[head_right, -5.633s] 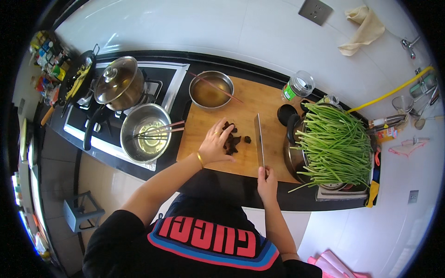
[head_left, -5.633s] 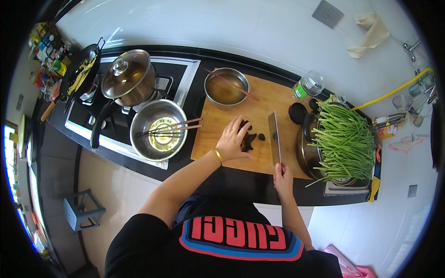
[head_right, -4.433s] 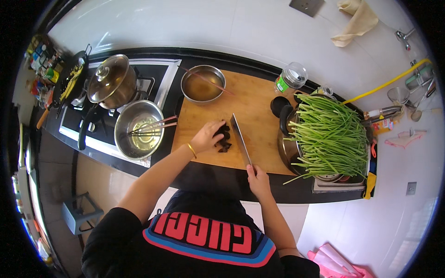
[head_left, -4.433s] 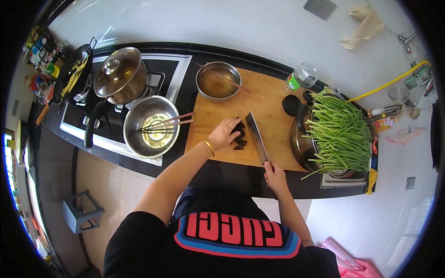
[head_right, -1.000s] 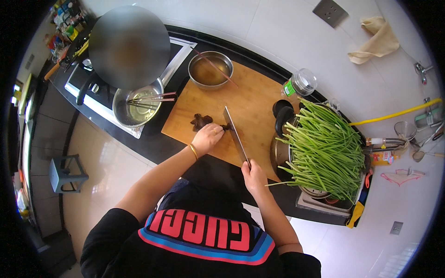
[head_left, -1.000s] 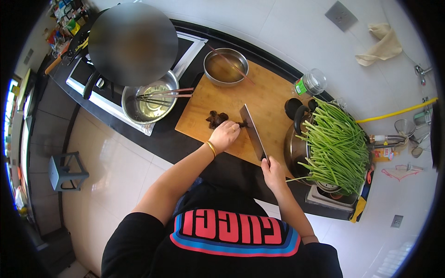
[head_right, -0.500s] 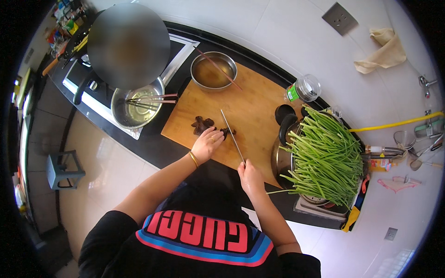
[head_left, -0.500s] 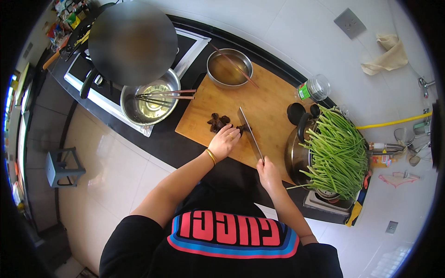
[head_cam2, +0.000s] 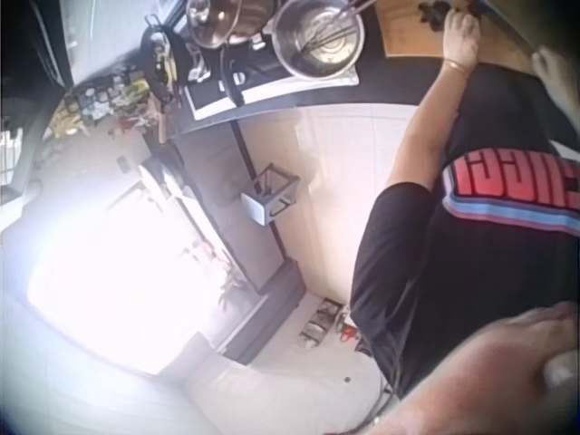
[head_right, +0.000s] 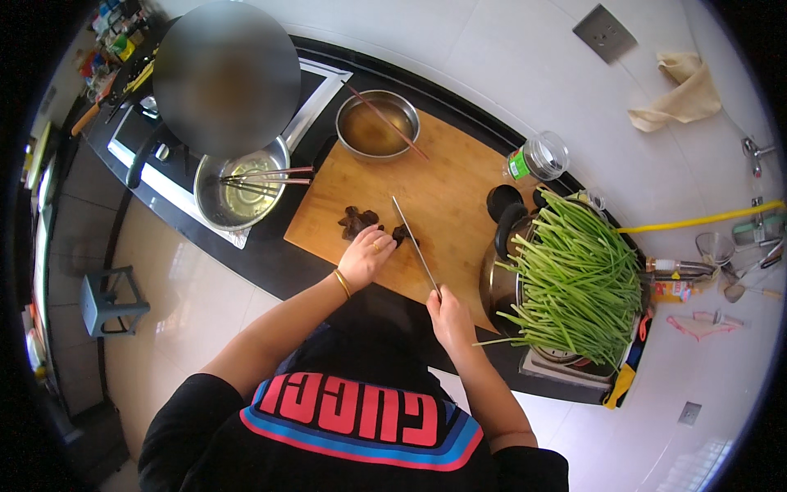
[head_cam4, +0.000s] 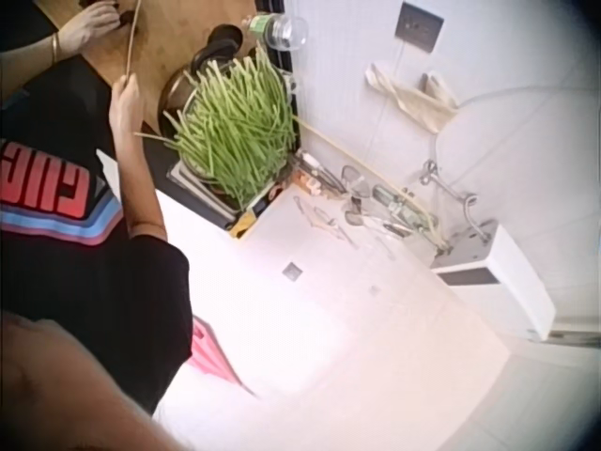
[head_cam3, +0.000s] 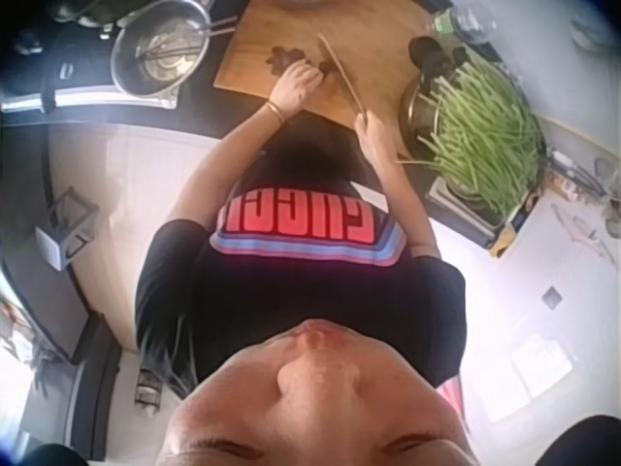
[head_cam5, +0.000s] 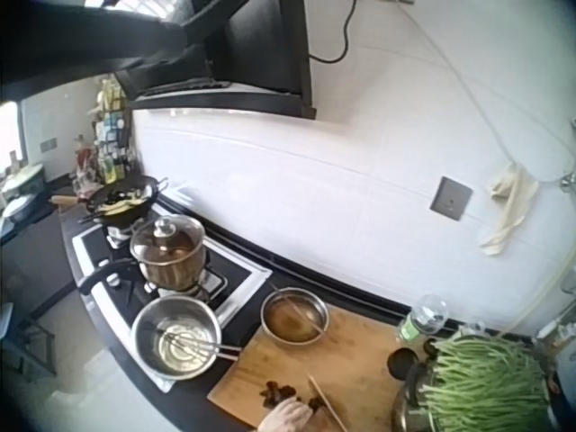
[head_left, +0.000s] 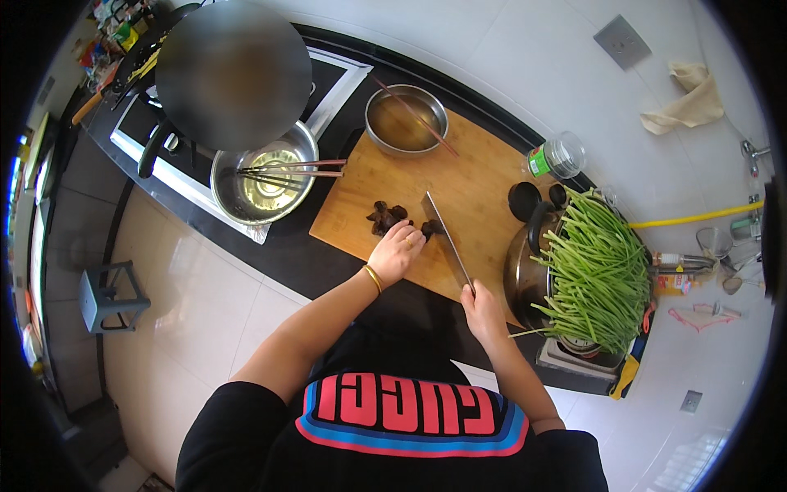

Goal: The person chops dark mushrooms on a wooden cutting board using a large knife. They repeatedly slice the mushrooms into smaller pieces and gather them into a pile on the board. A bundle of green vegetables and bowls are visible nearby on the counter.

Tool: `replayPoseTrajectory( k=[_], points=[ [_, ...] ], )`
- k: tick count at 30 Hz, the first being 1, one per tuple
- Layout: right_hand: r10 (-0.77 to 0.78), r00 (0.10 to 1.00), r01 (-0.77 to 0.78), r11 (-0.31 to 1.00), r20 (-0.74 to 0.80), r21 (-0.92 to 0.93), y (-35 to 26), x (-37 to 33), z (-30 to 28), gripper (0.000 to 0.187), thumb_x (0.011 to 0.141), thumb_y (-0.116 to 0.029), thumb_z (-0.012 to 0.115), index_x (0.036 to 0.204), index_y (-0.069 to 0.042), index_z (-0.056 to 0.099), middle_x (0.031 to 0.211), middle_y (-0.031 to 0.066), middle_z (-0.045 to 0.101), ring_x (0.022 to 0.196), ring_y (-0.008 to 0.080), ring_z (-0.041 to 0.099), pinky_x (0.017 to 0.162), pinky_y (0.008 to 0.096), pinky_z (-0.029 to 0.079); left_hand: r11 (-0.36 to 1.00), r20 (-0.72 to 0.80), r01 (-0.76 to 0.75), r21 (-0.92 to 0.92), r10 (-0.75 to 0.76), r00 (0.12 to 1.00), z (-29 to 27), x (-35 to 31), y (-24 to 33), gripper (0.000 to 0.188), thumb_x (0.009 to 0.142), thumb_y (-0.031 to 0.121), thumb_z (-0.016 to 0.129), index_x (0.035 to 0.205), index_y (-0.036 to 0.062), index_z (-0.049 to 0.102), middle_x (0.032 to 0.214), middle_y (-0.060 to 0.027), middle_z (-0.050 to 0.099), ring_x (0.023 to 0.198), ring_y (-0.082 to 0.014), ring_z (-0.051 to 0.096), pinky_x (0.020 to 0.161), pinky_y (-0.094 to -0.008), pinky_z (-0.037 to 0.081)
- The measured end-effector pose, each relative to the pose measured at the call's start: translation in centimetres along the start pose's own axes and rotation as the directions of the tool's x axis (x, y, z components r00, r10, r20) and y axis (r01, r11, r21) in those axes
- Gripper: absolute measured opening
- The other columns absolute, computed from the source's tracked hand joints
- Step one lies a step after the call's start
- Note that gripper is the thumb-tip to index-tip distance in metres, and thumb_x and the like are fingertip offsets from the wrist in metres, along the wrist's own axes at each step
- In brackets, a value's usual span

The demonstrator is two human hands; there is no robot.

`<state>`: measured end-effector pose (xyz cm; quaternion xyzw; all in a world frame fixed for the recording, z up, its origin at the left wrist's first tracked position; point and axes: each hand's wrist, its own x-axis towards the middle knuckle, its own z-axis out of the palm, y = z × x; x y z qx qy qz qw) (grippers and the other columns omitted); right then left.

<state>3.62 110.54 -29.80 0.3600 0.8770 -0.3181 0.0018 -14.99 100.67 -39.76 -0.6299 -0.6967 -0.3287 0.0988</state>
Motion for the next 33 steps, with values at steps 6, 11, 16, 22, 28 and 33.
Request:
replayPoseTrajectory(
  k=[6,11,16,22,28,33],
  points=[
    [-0.031,0.999,0.032,0.999,0.04,-0.009,-0.1,0.1,0.3,0.022,0.087,-0.022,0.047,0.078,-0.001,0.048,0.064,0.0247,0.053,0.064,0.0438,0.052,0.055,0.0492,0.039,1.0,0.012,0.012,-0.01,-0.012,1.0,0.1,-0.2,0.0,0.032,0.069,0.009,0.051,0.098,-0.0019,0.057,0.097,-0.0096,0.054,0.099,-0.0235,0.049,0.098,-0.0403,0.034],
    [-0.037,0.999,0.037,0.997,0.0,-0.064,0.4,0.8,1.6,0.023,0.086,-0.022,0.047,0.077,-0.001,0.048,0.063,0.024,0.054,0.064,0.0436,0.052,0.055,0.0494,0.039,1.0,-0.001,0.015,-0.017,-0.015,1.0,0.2,0.0,0.1,0.032,0.069,0.009,0.052,0.098,-0.0015,0.057,0.096,-0.0095,0.055,0.098,-0.0235,0.05,0.098,-0.0397,0.034],
    [-0.064,0.998,0.064,0.998,-0.028,-0.001,0.0,1.0,0.9,0.023,0.086,-0.022,0.047,0.076,-0.001,0.048,0.061,0.0231,0.053,0.061,0.0434,0.052,0.054,0.0493,0.039,1.0,-0.05,0.013,-0.02,-0.014,0.999,0.0,0.0,0.0,0.028,0.067,0.007,0.055,0.093,0.0006,0.058,0.094,-0.009,0.055,0.094,-0.0237,0.053,0.093,-0.0401,0.038],
    [-0.08,0.997,0.08,0.997,0.006,-0.02,-0.5,0.4,0.0,0.022,0.085,-0.021,0.047,0.076,-0.001,0.048,0.06,0.0228,0.052,0.06,0.0431,0.052,0.053,0.0491,0.039,1.0,-0.042,0.019,-0.006,-0.019,0.999,-0.2,0.0,0.1,0.026,0.066,0.007,0.055,0.091,0.0012,0.058,0.094,-0.0094,0.055,0.094,-0.0239,0.053,0.093,-0.04,0.038],
    [-0.082,0.996,0.081,0.996,-0.033,-0.049,0.8,0.8,2.8,0.022,0.086,-0.022,0.048,0.076,-0.002,0.049,0.061,0.0227,0.053,0.06,0.0422,0.053,0.053,0.0489,0.039,1.0,-0.02,0.011,-0.008,-0.011,1.0,-0.1,0.1,0.1,0.025,0.068,0.009,0.052,0.09,0.0008,0.057,0.092,-0.0091,0.055,0.095,-0.0236,0.052,0.096,-0.0393,0.036],
    [-0.114,0.985,0.13,0.984,-0.134,0.119,0.9,0.3,2.0,0.022,0.086,-0.022,0.048,0.078,-0.001,0.049,0.059,0.021,0.052,0.058,0.0414,0.052,0.052,0.0462,0.039,1.0,-0.03,0.018,0.0,-0.018,0.999,-0.4,0.4,0.1,0.026,0.068,0.008,0.053,0.092,0.0013,0.057,0.097,-0.0098,0.054,0.095,-0.0245,0.052,0.094,-0.0383,0.037]
  ],
)
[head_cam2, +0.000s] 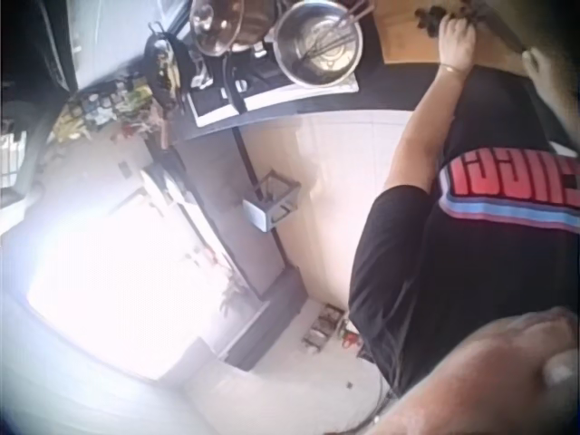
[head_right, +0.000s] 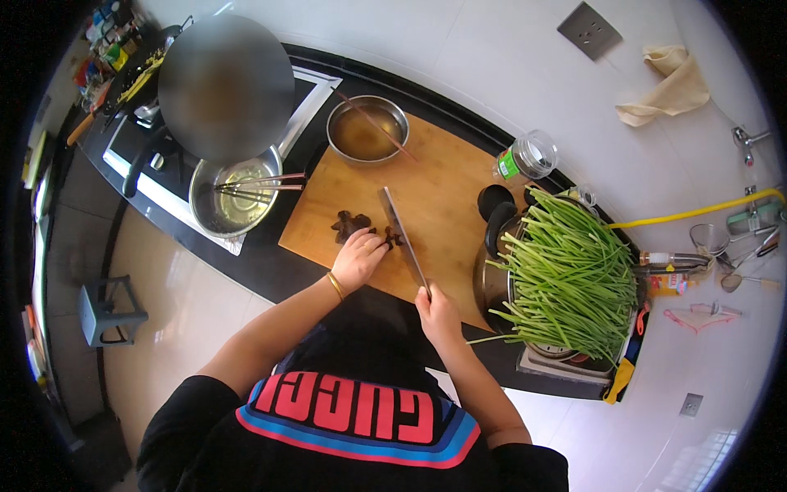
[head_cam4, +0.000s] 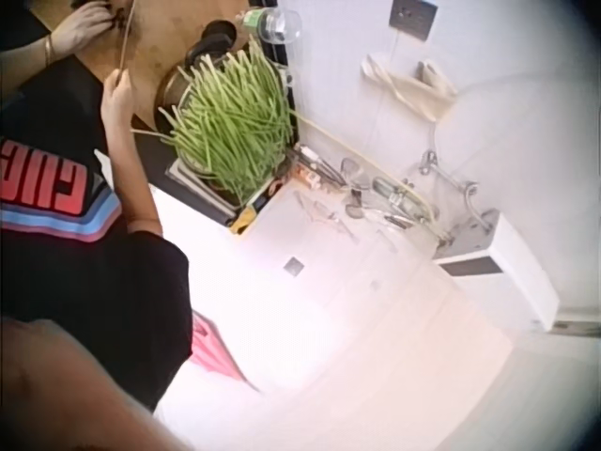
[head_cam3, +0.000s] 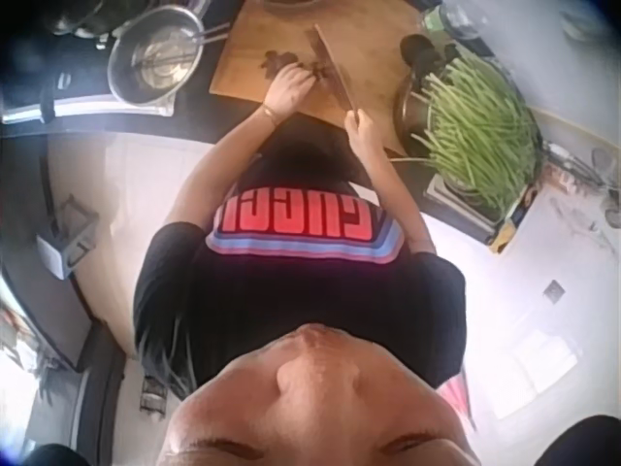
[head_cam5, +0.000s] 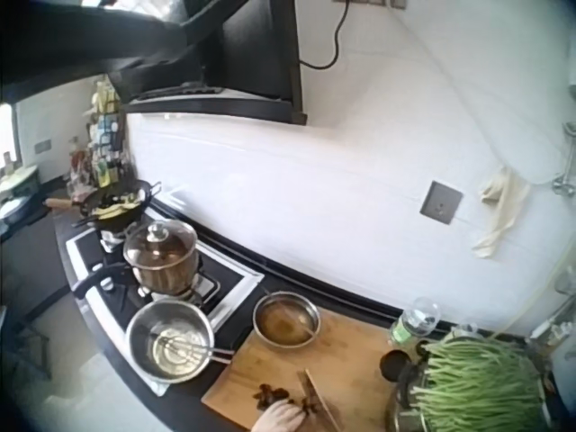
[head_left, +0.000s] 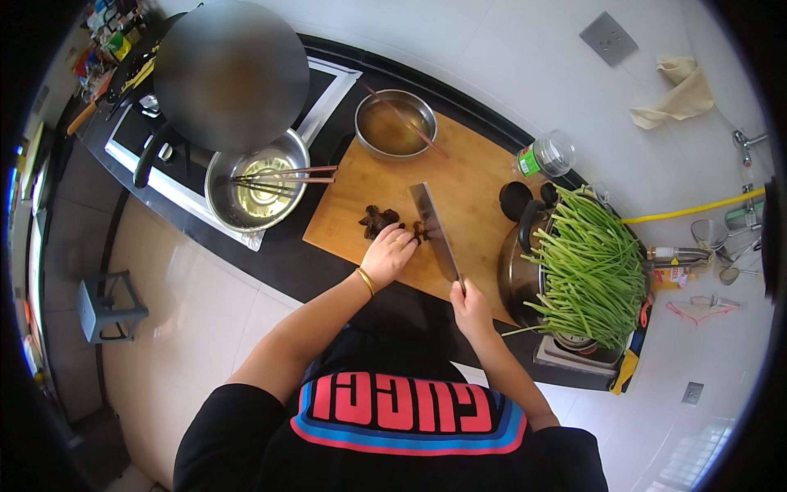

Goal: The person chops dark mushrooms on a wooden cutting board using a large knife. They repeatedly slice the mushrooms into smaller pieces and gather them into a pile on the board. A bundle of green vegetables and bowls are visible nearby on the counter.

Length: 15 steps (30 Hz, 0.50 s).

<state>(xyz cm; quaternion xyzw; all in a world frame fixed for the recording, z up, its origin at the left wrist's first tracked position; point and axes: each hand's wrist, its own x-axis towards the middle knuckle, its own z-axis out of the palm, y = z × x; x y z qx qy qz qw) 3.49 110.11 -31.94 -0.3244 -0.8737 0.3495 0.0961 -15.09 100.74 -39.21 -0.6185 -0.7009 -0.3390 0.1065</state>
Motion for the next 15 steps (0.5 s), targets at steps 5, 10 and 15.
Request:
replayPoseTrajectory(
  k=[5,10,15],
  points=[
    [0.112,0.993,-0.11,0.993,-0.044,0.049,-0.5,-1.1,-2.6,0.023,0.087,-0.022,0.047,0.079,0.0,0.05,0.061,0.0206,0.051,0.059,0.0395,0.051,0.052,0.0429,0.038,0.999,0.084,-0.002,-0.041,0.005,0.996,-1.4,3.2,-0.1,0.03,0.068,0.005,0.054,0.098,0.0024,0.057,0.105,-0.0099,0.052,0.097,-0.0256,0.051,0.09,-0.0378,0.039],
    [0.225,0.974,-0.218,0.96,-0.023,0.176,3.1,-2.4,-1.4,0.024,0.087,-0.021,0.046,0.075,0.0,0.049,0.058,0.0174,0.05,0.054,0.0354,0.051,0.051,0.0411,0.038,0.995,0.541,-0.032,-0.09,0.076,0.837,0.0,6.2,-3.2,0.038,0.073,0.005,0.053,0.109,0.0151,0.054,0.101,-0.0117,0.053,0.091,-0.0298,0.054,0.077,-0.0371,0.045],
    [0.394,0.914,-0.404,0.871,0.093,0.281,2.7,-3.0,-2.0,0.027,0.088,-0.021,0.044,0.072,0.0,0.048,0.054,0.0125,0.05,0.05,0.0267,0.051,0.05,0.0375,0.039,0.988,0.698,-0.078,-0.132,0.149,0.701,2.0,7.9,-2.8,0.03,0.073,0.01,0.057,0.103,0.0128,0.059,0.094,-0.0129,0.055,0.088,-0.03,0.055,0.074,-0.039,0.046]
  ],
)
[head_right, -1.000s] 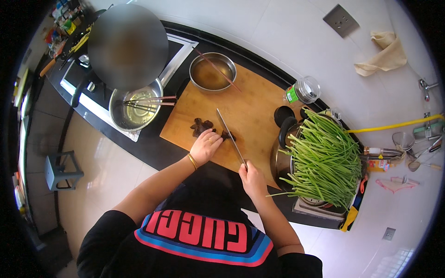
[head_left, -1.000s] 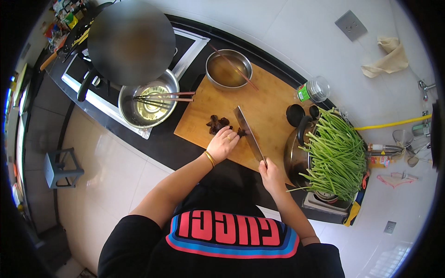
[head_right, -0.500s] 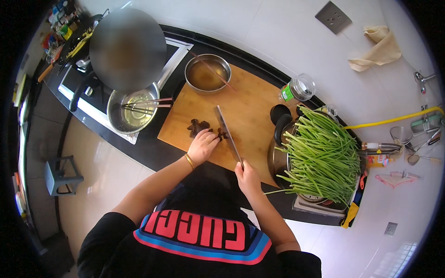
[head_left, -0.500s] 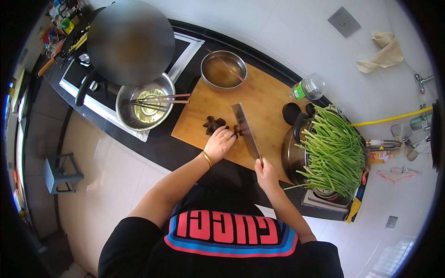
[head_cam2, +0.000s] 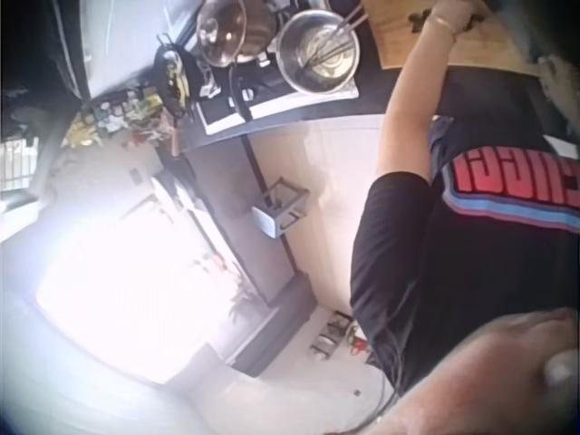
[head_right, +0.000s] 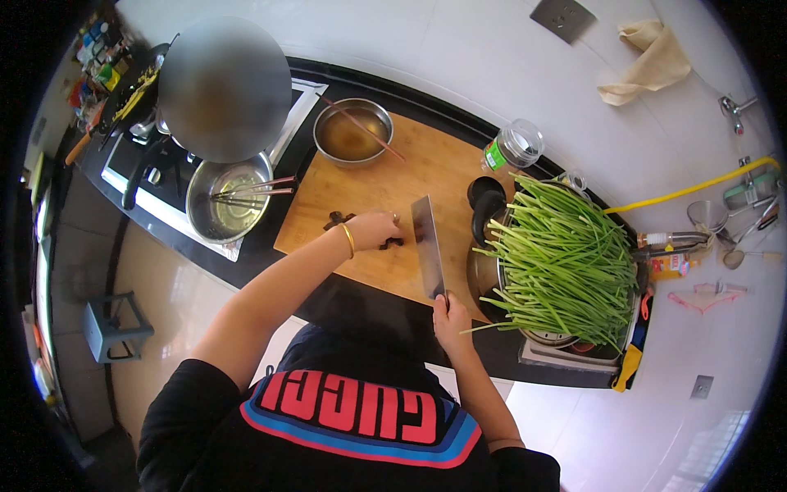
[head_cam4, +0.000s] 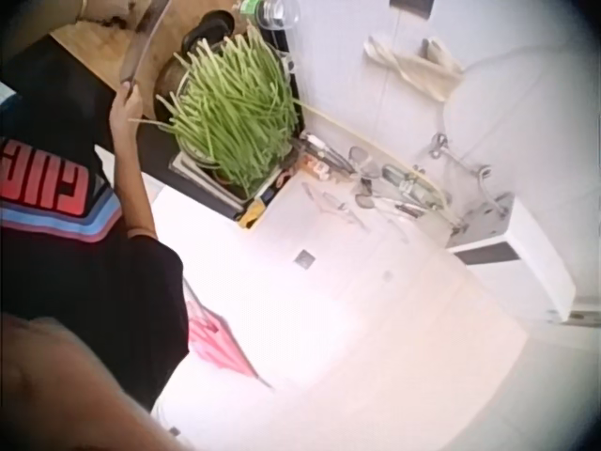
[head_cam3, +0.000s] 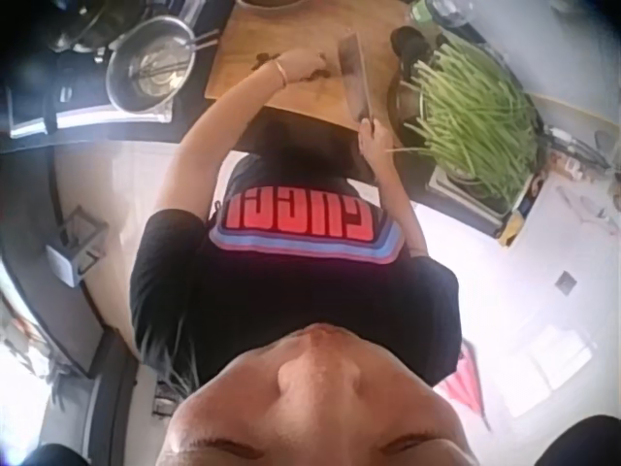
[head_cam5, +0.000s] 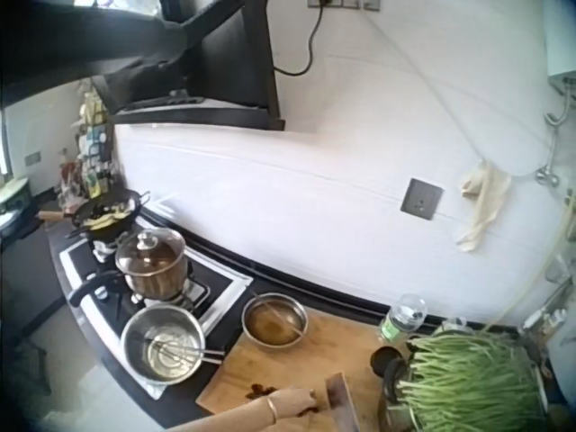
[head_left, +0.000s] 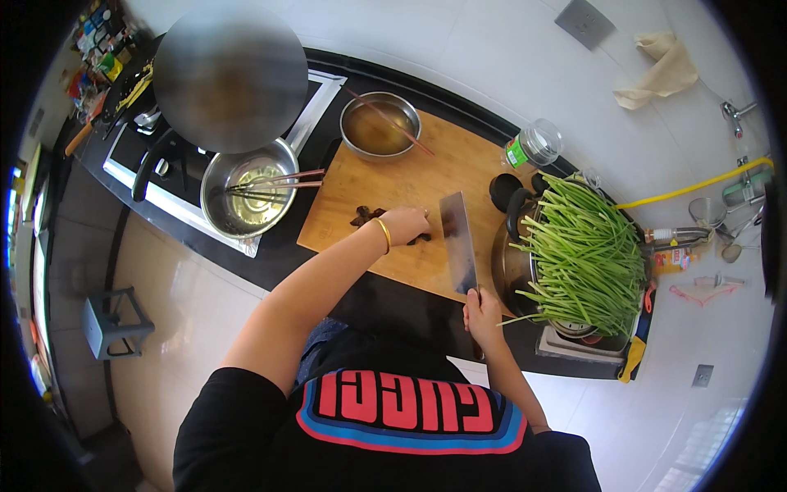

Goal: The person chops dark mushrooms on a wooden cutting board using a large knife. They repeatedly slice the mushrooms into smaller pieces and gather them into a pile on the board. A bundle of green vegetables and bowls are visible nearby on the counter.

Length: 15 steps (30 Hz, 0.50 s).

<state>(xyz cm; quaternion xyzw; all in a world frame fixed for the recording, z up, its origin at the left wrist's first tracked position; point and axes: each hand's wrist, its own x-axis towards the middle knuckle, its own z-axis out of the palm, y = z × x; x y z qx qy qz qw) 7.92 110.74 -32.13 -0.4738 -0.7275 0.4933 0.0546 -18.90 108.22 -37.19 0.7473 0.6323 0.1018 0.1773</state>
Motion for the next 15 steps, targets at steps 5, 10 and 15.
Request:
replayPoseTrajectory(
  k=[5,10,15],
  points=[
    [-0.13,0.991,0.129,0.991,-0.022,-0.031,1.7,0.0,-0.1,0.029,0.091,-0.024,0.042,0.069,-0.005,0.042,0.049,0.0019,0.044,0.037,0.0101,0.043,0.034,0.0248,0.035,0.972,-0.03,0.163,-0.171,-0.17,0.985,0.7,-0.5,1.3,0.025,0.069,0.016,0.065,0.094,0.0104,0.063,0.092,-0.0134,0.055,0.087,-0.0305,0.055,0.075,-0.038,0.046],
    [-0.079,0.997,0.078,0.996,-0.025,-0.034,1.8,-0.4,-0.4,0.027,0.088,-0.022,0.045,0.072,0.0,0.047,0.055,0.0133,0.048,0.049,0.0271,0.048,0.047,0.0351,0.038,0.945,-0.191,0.269,-0.186,-0.303,0.933,2.3,-2.2,3.1,0.017,0.072,0.014,0.066,0.086,0.0058,0.062,0.094,-0.0142,0.054,0.085,-0.0285,0.057,0.073,-0.0356,0.049],
    [-0.147,0.989,0.148,0.981,0.022,-0.128,0.7,-1.2,0.3,0.028,0.087,-0.022,0.046,0.074,0.003,0.049,0.064,0.0246,0.052,0.063,0.0416,0.052,0.056,0.0438,0.039,0.915,-0.311,0.313,-0.254,-0.384,0.869,3.2,-3.6,3.9,0.024,0.069,0.013,0.067,0.092,0.0057,0.061,0.093,-0.0125,0.052,0.084,-0.028,0.056,0.071,-0.0352,0.048]
  ],
)
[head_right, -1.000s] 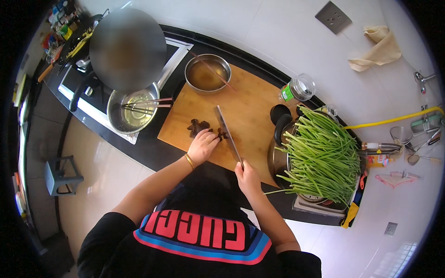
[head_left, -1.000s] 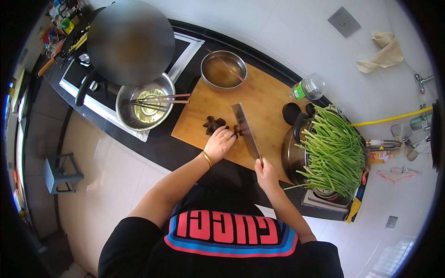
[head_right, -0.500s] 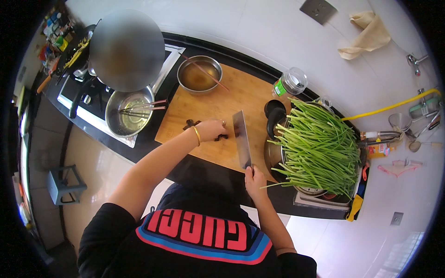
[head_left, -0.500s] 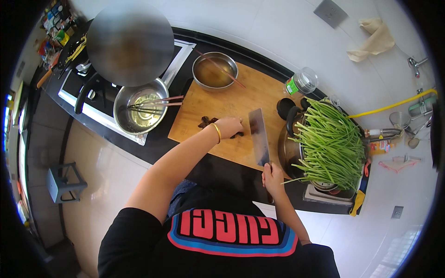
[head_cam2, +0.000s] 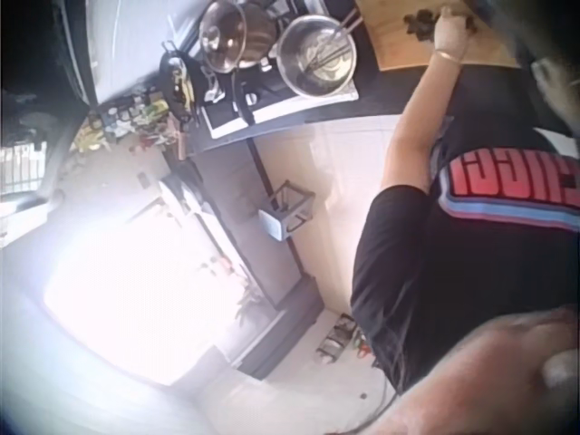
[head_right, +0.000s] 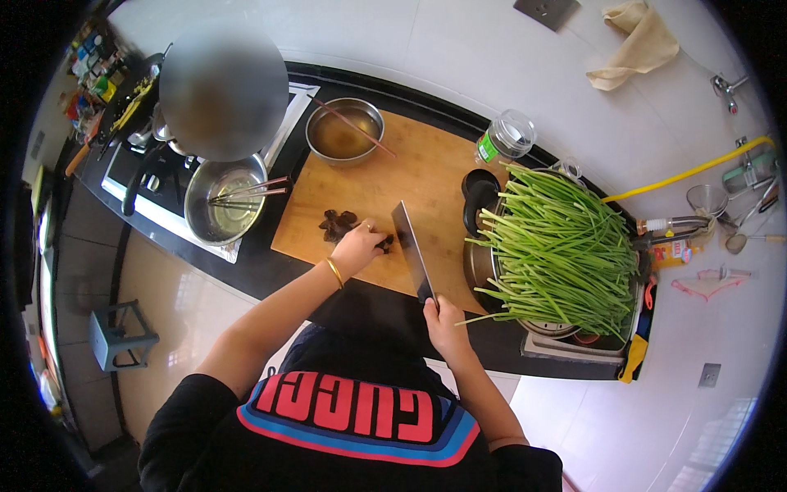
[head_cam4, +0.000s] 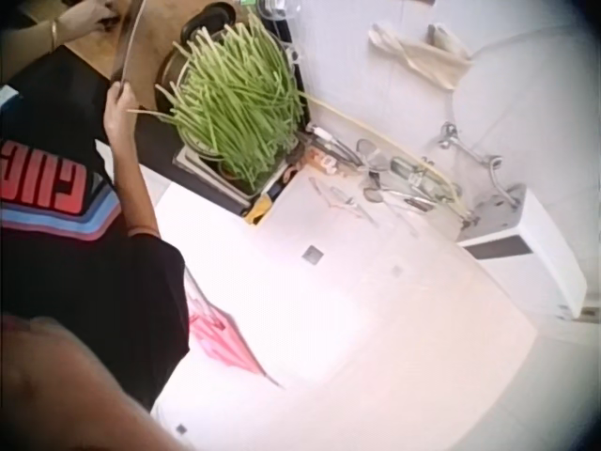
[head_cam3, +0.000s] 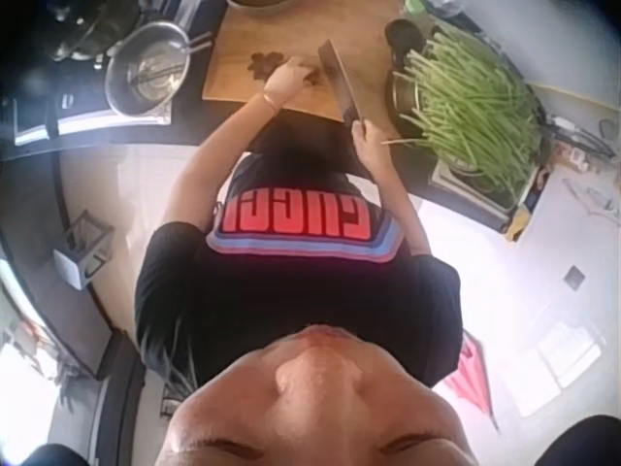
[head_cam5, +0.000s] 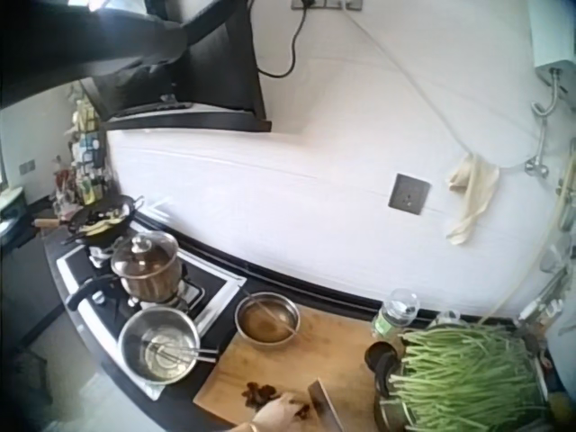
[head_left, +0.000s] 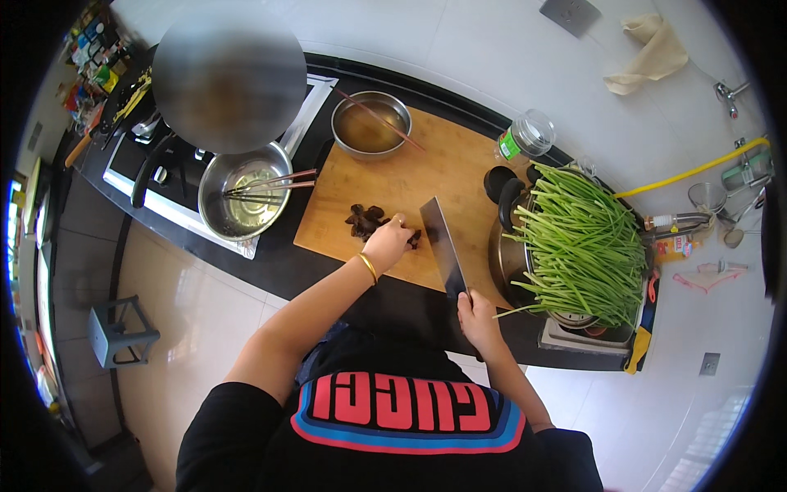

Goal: The person chops dark mushrooms on a wooden cutting board using a large knife. They repeatedly slice the mushrooms into smaller pieces and gather them into a pile on the board. A bundle of green vegetables and bowls are visible nearby on the counter.

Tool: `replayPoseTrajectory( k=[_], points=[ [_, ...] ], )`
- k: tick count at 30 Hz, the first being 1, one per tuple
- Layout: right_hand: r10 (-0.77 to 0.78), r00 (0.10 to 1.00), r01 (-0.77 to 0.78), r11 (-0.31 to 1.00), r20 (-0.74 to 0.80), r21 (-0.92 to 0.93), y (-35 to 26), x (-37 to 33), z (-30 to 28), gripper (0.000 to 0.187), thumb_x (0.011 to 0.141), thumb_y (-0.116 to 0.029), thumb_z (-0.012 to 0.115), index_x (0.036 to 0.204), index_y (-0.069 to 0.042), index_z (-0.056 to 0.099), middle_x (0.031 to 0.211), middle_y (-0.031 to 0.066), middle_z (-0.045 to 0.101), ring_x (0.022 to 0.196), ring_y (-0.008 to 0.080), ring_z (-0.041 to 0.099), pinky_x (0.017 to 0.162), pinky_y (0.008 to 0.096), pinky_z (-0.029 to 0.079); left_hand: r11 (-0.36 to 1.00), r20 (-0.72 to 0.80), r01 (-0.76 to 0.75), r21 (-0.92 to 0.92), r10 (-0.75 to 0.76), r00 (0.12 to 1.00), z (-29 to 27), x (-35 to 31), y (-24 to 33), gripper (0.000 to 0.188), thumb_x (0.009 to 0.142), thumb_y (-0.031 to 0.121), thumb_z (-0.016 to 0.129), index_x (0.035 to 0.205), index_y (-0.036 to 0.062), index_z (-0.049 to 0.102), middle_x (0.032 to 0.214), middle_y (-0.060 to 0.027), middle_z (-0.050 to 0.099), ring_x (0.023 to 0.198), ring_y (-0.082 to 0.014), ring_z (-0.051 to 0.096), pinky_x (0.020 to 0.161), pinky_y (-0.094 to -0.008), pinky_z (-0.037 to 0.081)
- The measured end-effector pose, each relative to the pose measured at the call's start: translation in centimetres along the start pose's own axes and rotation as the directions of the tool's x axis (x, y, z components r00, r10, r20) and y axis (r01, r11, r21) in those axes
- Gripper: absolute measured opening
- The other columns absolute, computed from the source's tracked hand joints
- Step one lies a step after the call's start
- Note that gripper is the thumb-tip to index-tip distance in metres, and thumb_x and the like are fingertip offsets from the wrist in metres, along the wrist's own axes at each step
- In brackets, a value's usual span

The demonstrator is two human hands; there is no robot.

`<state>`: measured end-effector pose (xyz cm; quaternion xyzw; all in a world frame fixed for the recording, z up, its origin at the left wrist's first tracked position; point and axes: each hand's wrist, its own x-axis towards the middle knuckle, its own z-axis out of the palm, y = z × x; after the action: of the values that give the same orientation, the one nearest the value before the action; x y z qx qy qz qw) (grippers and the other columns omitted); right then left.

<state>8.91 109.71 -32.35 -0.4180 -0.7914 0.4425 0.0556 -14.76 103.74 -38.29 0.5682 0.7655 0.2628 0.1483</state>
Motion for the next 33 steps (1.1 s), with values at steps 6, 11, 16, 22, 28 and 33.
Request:
replayPoseTrajectory(
  k=[6,11,16,22,28,33],
  points=[
    [-0.087,0.996,0.089,0.976,0.022,-0.199,-2.7,0.1,0.4,0.028,0.087,-0.023,0.045,0.074,0.002,0.049,0.067,0.0258,0.053,0.067,0.0441,0.052,0.059,0.048,0.039,1.0,-0.187,-0.015,0.005,0.016,0.982,1.1,-1.3,0.2,0.02,0.069,0.008,0.064,0.089,0.0048,0.061,0.087,-0.0098,0.054,0.077,-0.0275,0.056,0.066,-0.0348,0.048],
    [-0.114,0.993,0.115,0.955,0.023,-0.272,-1.6,1.0,1.5,0.028,0.088,-0.023,0.044,0.076,0.002,0.048,0.067,0.0263,0.054,0.068,0.0449,0.052,0.059,0.0496,0.039,0.997,-0.308,-0.083,-0.007,0.076,0.948,1.6,-2.2,0.4,0.006,0.071,0.006,0.057,0.076,0.0043,0.056,0.083,-0.0085,0.054,0.079,-0.0246,0.057,0.064,-0.0324,0.048],
    [-0.138,0.99,0.134,0.972,-0.006,-0.194,-2.3,1.5,1.1,0.026,0.088,-0.024,0.045,0.078,0.0,0.048,0.065,0.0256,0.053,0.066,0.0452,0.052,0.057,0.05,0.039,0.994,-0.464,-0.097,0.049,0.109,0.879,2.2,-2.7,1.0,0.012,0.07,0.004,0.055,0.081,0.0042,0.059,0.084,-0.0062,0.055,0.079,-0.023,0.056,0.064,-0.0306,0.048],
    [-0.16,0.984,0.173,0.958,0.076,-0.227,-3.3,0.6,0.3,0.025,0.088,-0.023,0.045,0.078,0.0,0.048,0.064,0.0252,0.053,0.065,0.0454,0.051,0.057,0.0497,0.039,0.989,-0.537,-0.15,0.017,0.135,0.833,3.3,-3.0,0.3,0.014,0.068,0.004,0.056,0.082,0.0035,0.06,0.087,-0.0055,0.057,0.079,-0.0221,0.055,0.067,-0.0315,0.047],
    [-0.149,0.988,0.156,0.954,0.047,-0.256,-1.9,1.4,2.3,0.024,0.088,-0.022,0.045,0.079,0.0,0.048,0.066,0.0252,0.053,0.065,0.0452,0.051,0.057,0.0494,0.039,0.978,-0.544,-0.198,0.071,0.204,0.814,3.0,-3.1,0.2,0.017,0.067,0.004,0.057,0.083,0.0024,0.06,0.085,-0.0054,0.056,0.085,-0.0227,0.052,0.073,-0.0326,0.042],
    [-0.125,0.989,0.138,0.973,0.081,-0.183,-3.9,1.1,0.6,0.023,0.087,-0.02,0.045,0.079,0.001,0.048,0.068,0.0252,0.053,0.066,0.0454,0.051,0.057,0.0487,0.039,0.981,-0.548,-0.172,0.091,0.193,0.814,2.5,-3.1,0.4,0.017,0.067,0.005,0.057,0.084,0.0029,0.061,0.085,-0.0054,0.055,0.087,-0.0231,0.051,0.074,-0.0331,0.042]
  ],
)
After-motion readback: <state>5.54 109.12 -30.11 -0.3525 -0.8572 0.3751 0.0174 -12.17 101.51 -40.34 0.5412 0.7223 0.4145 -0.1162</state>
